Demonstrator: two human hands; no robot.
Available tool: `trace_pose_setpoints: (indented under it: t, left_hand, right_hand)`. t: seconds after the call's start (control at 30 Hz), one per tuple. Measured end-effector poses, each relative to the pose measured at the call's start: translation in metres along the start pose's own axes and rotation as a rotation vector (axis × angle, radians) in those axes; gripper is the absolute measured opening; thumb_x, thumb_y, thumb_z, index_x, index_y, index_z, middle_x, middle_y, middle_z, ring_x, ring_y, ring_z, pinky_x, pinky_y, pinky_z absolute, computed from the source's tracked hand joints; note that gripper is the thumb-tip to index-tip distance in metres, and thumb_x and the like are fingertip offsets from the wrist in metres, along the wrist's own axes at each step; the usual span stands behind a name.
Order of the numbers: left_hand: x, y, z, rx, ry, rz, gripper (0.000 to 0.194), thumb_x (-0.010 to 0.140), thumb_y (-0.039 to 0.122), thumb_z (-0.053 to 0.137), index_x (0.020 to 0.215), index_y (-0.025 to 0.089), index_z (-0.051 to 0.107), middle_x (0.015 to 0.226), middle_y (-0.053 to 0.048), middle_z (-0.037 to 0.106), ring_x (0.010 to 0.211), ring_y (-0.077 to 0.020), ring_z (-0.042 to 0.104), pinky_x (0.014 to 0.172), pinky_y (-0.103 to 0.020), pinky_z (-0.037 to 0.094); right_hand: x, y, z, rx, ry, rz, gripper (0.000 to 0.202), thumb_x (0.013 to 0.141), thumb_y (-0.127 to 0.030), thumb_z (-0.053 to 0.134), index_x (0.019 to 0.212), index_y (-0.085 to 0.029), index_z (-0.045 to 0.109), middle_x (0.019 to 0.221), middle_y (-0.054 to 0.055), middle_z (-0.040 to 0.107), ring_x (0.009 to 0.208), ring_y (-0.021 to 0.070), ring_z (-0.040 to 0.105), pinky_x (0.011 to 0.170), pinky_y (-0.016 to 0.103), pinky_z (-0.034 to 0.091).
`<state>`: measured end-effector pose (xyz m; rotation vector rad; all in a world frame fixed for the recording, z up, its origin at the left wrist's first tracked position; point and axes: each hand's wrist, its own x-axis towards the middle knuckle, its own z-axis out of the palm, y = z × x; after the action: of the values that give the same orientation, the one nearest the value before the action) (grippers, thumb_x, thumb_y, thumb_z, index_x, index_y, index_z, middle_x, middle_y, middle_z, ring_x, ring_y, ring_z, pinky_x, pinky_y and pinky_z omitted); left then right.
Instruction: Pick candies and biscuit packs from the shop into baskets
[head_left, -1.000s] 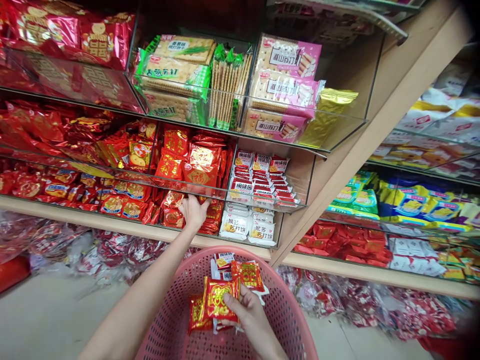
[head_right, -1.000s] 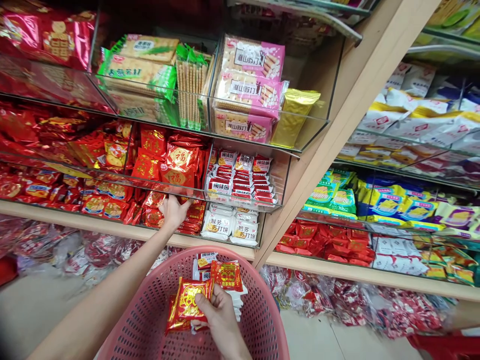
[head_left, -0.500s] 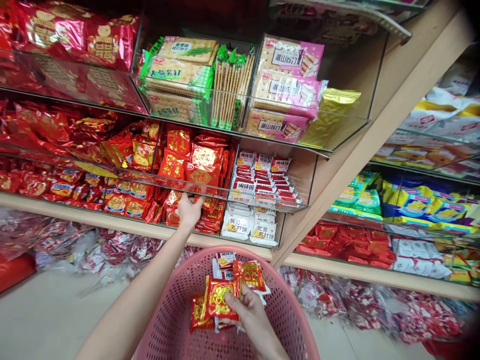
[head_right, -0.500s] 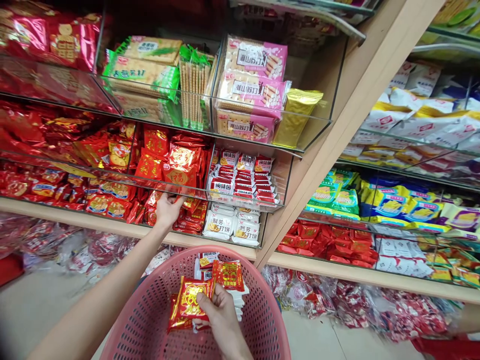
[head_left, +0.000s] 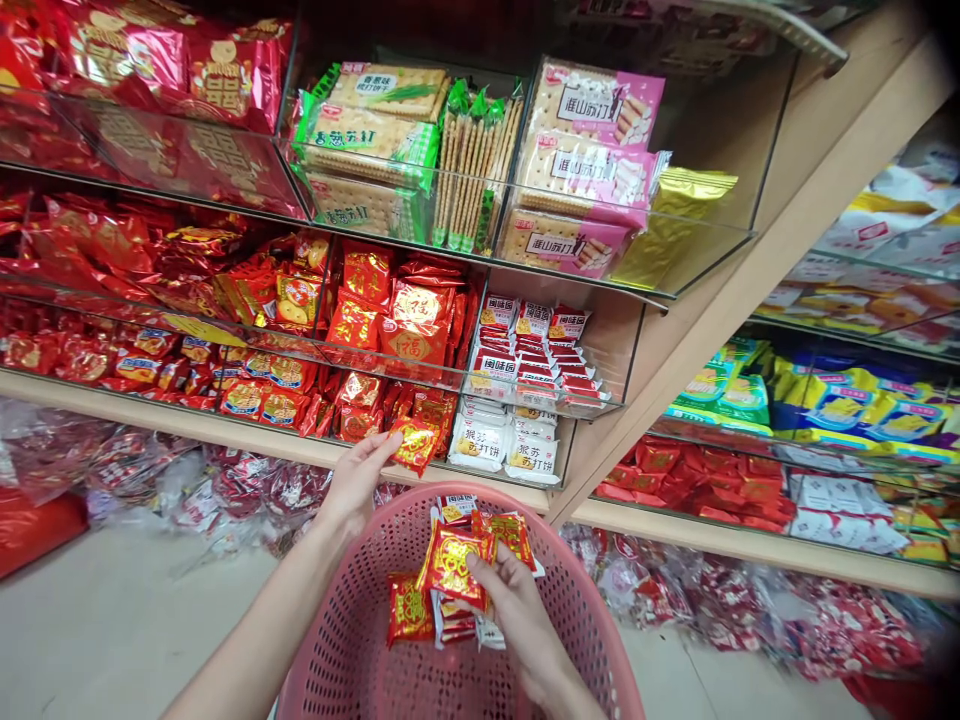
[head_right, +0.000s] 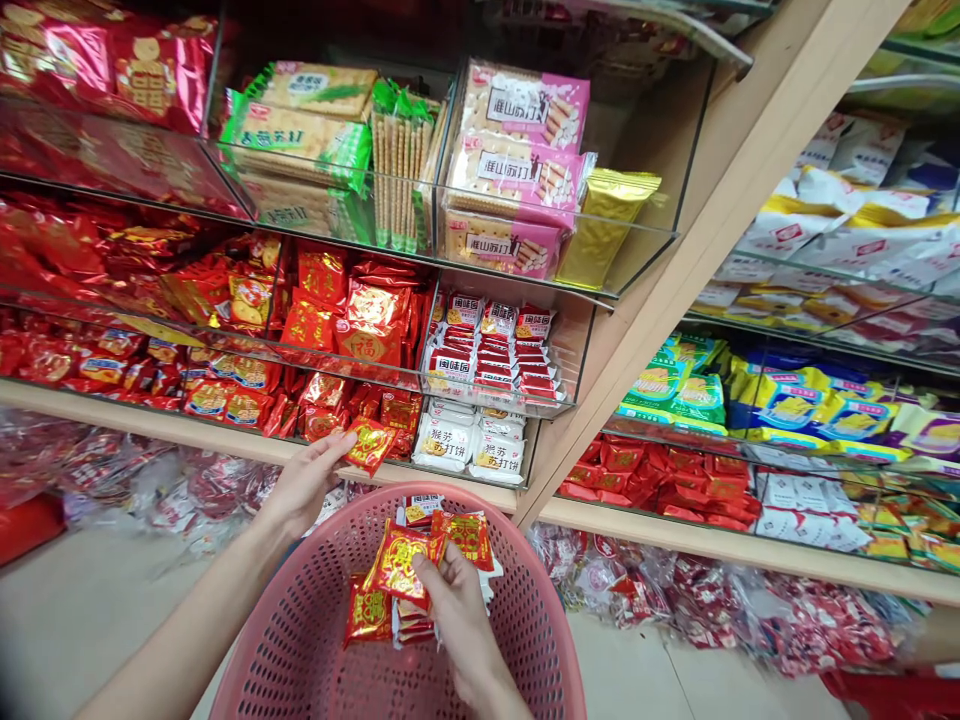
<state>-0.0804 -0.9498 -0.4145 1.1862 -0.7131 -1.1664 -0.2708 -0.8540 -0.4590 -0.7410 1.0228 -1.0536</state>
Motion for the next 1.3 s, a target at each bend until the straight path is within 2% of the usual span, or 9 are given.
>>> trace_pose_setpoints:
  t: [0.07, 0.17, 0.3, 0.43, 0.57, 0.8, 1.1, 1.3]
  left_hand:
    - [-0.020, -0.005, -0.006, -0.054, -0.074, -0.089, 0.034, 0.058, 0.039, 0.077, 0.075, 0.013, 0.063, 0.067, -0.002, 0.063, 0.053, -0.0083, 0.053, 0.047, -0.018, 0.039]
    - [-0.045, -0.014, -0.014, -0.173, -0.160, -0.224, 0.031, 0.060, 0.033, 0.079, 0.078, 0.015, 0.062, 0.071, 0.000, 0.063, 0.057, -0.0075, 0.055, 0.050, -0.017, 0.043]
    - [-0.062, -0.025, -0.024, -0.192, -0.166, -0.269, 0.029, 0.063, 0.027, 0.078, 0.085, 0.017, 0.061, 0.079, 0.001, 0.063, 0.062, -0.0067, 0.057, 0.055, -0.016, 0.047]
    - [-0.065, -0.029, -0.035, -0.113, -0.165, -0.263, 0.033, 0.063, 0.028, 0.078, 0.089, 0.017, 0.061, 0.082, 0.000, 0.064, 0.066, -0.0075, 0.059, 0.056, -0.016, 0.047]
    - [-0.068, -0.027, -0.041, -0.078, -0.203, -0.272, 0.031, 0.064, 0.029, 0.077, 0.088, 0.017, 0.062, 0.083, -0.001, 0.066, 0.065, -0.0067, 0.058, 0.058, -0.016, 0.047]
    - [-0.078, -0.032, -0.035, -0.045, -0.308, -0.288, 0.030, 0.066, 0.031, 0.074, 0.090, 0.019, 0.062, 0.090, -0.002, 0.066, 0.071, -0.0087, 0.060, 0.062, -0.017, 0.047]
    - [-0.081, -0.031, -0.033, -0.025, -0.343, -0.287, 0.027, 0.070, 0.031, 0.071, 0.091, 0.019, 0.060, 0.091, -0.002, 0.064, 0.077, -0.0091, 0.059, 0.064, -0.017, 0.047]
    - [-0.090, -0.032, -0.026, 0.045, -0.352, -0.262, 0.030, 0.068, 0.033, 0.072, 0.091, 0.018, 0.060, 0.086, -0.002, 0.065, 0.073, -0.0102, 0.058, 0.061, -0.019, 0.046]
  right_hand:
    - [0.001, -0.002, -0.001, 0.026, -0.001, 0.002, 0.028, 0.075, -0.040, 0.066, 0.095, -0.022, 0.059, 0.095, 0.001, 0.065, 0.084, 0.0155, 0.062, 0.067, 0.026, 0.052]
    - [0.001, -0.004, 0.000, 0.046, -0.015, 0.006, 0.026, 0.077, -0.041, 0.063, 0.095, -0.022, 0.058, 0.096, 0.001, 0.066, 0.081, 0.0149, 0.063, 0.067, 0.026, 0.052]
    - [-0.001, -0.009, 0.002, 0.061, 0.002, 0.015, 0.025, 0.076, -0.041, 0.065, 0.090, -0.022, 0.059, 0.093, 0.000, 0.067, 0.080, 0.0149, 0.063, 0.066, 0.025, 0.052]
    - [-0.001, -0.010, -0.002, 0.076, 0.032, 0.015, 0.024, 0.074, -0.040, 0.066, 0.086, -0.022, 0.059, 0.091, 0.000, 0.069, 0.077, 0.0154, 0.064, 0.065, 0.026, 0.051]
    - [0.001, -0.005, -0.008, 0.092, 0.006, -0.019, 0.025, 0.077, -0.040, 0.063, 0.093, -0.021, 0.058, 0.095, 0.001, 0.068, 0.079, 0.0154, 0.065, 0.068, 0.027, 0.051]
    - [-0.002, -0.004, -0.003, 0.062, 0.040, 0.001, 0.031, 0.073, -0.043, 0.067, 0.092, -0.020, 0.057, 0.098, 0.002, 0.067, 0.084, 0.0165, 0.064, 0.067, 0.027, 0.052]
    - [-0.006, -0.010, 0.003, 0.071, 0.071, 0.014, 0.033, 0.068, -0.044, 0.069, 0.087, -0.020, 0.059, 0.091, 0.002, 0.068, 0.080, 0.0174, 0.065, 0.067, 0.029, 0.053]
    - [-0.008, -0.003, 0.006, 0.121, 0.062, 0.034, 0.032, 0.069, -0.044, 0.069, 0.090, -0.022, 0.060, 0.095, 0.001, 0.068, 0.081, 0.0166, 0.065, 0.068, 0.028, 0.052]
